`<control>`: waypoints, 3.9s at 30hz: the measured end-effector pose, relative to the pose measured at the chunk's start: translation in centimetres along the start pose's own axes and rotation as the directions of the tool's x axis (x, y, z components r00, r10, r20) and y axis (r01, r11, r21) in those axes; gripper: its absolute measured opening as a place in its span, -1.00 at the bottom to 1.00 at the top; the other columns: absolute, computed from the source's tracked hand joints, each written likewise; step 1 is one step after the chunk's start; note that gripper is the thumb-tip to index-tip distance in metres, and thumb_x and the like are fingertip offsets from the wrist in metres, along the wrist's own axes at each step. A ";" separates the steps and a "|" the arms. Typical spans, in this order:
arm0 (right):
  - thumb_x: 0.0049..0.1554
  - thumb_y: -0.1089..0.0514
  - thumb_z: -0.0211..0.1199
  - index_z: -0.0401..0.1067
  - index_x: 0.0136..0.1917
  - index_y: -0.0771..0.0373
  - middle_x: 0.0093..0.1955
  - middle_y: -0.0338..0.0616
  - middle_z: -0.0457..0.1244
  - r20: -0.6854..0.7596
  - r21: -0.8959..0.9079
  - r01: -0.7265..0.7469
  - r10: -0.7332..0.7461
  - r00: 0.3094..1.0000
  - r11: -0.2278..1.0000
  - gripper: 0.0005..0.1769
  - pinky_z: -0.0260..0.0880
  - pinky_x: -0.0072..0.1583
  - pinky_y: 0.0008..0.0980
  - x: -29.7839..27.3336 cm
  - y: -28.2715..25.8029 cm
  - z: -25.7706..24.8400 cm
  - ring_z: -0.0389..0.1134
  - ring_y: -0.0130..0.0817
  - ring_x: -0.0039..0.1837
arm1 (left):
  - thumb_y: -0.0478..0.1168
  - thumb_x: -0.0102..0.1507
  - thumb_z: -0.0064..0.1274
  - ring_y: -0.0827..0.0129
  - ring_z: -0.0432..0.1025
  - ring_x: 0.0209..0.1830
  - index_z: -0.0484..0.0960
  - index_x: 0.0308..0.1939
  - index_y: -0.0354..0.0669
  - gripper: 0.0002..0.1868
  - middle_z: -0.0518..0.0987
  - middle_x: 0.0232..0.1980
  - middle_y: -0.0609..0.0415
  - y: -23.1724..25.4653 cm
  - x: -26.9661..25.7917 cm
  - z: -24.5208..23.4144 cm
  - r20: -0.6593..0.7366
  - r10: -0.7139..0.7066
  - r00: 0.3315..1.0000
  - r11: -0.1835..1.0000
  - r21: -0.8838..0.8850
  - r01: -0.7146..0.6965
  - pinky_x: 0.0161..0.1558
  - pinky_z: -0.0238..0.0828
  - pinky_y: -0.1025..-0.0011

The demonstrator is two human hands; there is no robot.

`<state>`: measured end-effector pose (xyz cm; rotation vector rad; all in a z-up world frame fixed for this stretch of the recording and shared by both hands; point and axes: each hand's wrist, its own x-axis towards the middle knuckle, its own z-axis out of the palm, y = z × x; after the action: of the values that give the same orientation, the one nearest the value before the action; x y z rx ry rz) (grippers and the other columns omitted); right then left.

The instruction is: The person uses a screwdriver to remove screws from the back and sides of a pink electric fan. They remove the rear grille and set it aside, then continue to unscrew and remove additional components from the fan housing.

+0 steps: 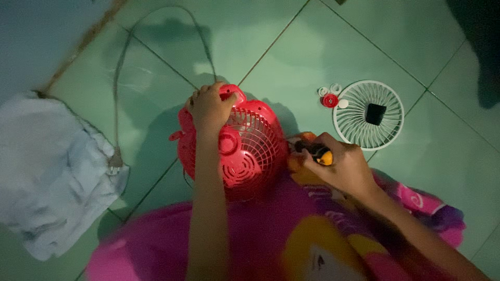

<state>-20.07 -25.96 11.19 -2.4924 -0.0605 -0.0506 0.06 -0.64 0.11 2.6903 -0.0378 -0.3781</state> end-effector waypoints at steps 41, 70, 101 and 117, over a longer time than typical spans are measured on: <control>0.04 0.18 0.28 0.25 0.32 0.44 0.14 0.19 0.24 0.396 -0.415 0.373 -0.205 0.895 0.830 -0.38 0.55 -0.04 -0.15 -1.7 -4.1 -1.5 0.41 0.03 0.09 | 0.26 0.20 0.13 -0.12 0.30 0.34 0.56 0.29 0.12 -0.36 0.50 0.29 -0.12 -0.9 0.1 0.4 -0.070 0.022 0.997 0.999 0.035 -0.019 0.38 -0.05 -0.21; 0.07 -0.31 0.31 0.33 0.26 0.43 0.20 0.19 0.27 0.241 -0.214 -0.018 0.070 0.968 0.977 -0.19 0.50 -0.18 -0.27 -0.9 -2.2 -1.0 0.44 -0.12 -0.07 | 0.25 0.25 0.08 -0.04 0.28 0.41 0.57 0.29 0.21 -0.43 0.52 0.30 -0.03 -0.4 -0.1 -0.5 0.083 -0.054 0.995 0.998 0.044 0.051 0.50 -0.07 -0.17; 0.06 -0.04 0.31 0.30 0.13 0.35 -0.01 0.16 0.26 0.273 -0.040 0.200 -0.182 0.945 0.979 -0.48 0.44 0.04 -0.08 2.7 -1.1 -3.0 0.36 -0.03 0.04 | 0.34 0.19 0.09 -0.09 0.38 0.31 0.59 0.26 0.20 -0.36 0.63 0.16 -0.07 -1.4 3.6 2.9 0.123 -0.067 0.990 0.998 0.022 0.065 0.45 -0.05 -0.24; 0.12 -0.06 0.22 0.34 0.15 0.23 -0.16 0.00 0.29 0.386 -0.301 0.322 -0.194 0.902 0.898 -0.57 0.45 -0.12 -0.10 9.2 -3.8 -2.6 0.38 -0.04 -0.10 | 0.24 0.32 0.03 0.05 0.23 0.50 0.47 0.38 -0.02 -0.33 0.36 0.49 -0.12 -4.1 7.7 4.5 -0.038 0.142 0.989 0.826 -0.547 -0.140 0.45 0.17 0.07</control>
<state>-11.19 -24.27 16.04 -2.8128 -0.5878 0.2945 6.17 0.63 -7.48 2.0986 -0.1113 -0.2921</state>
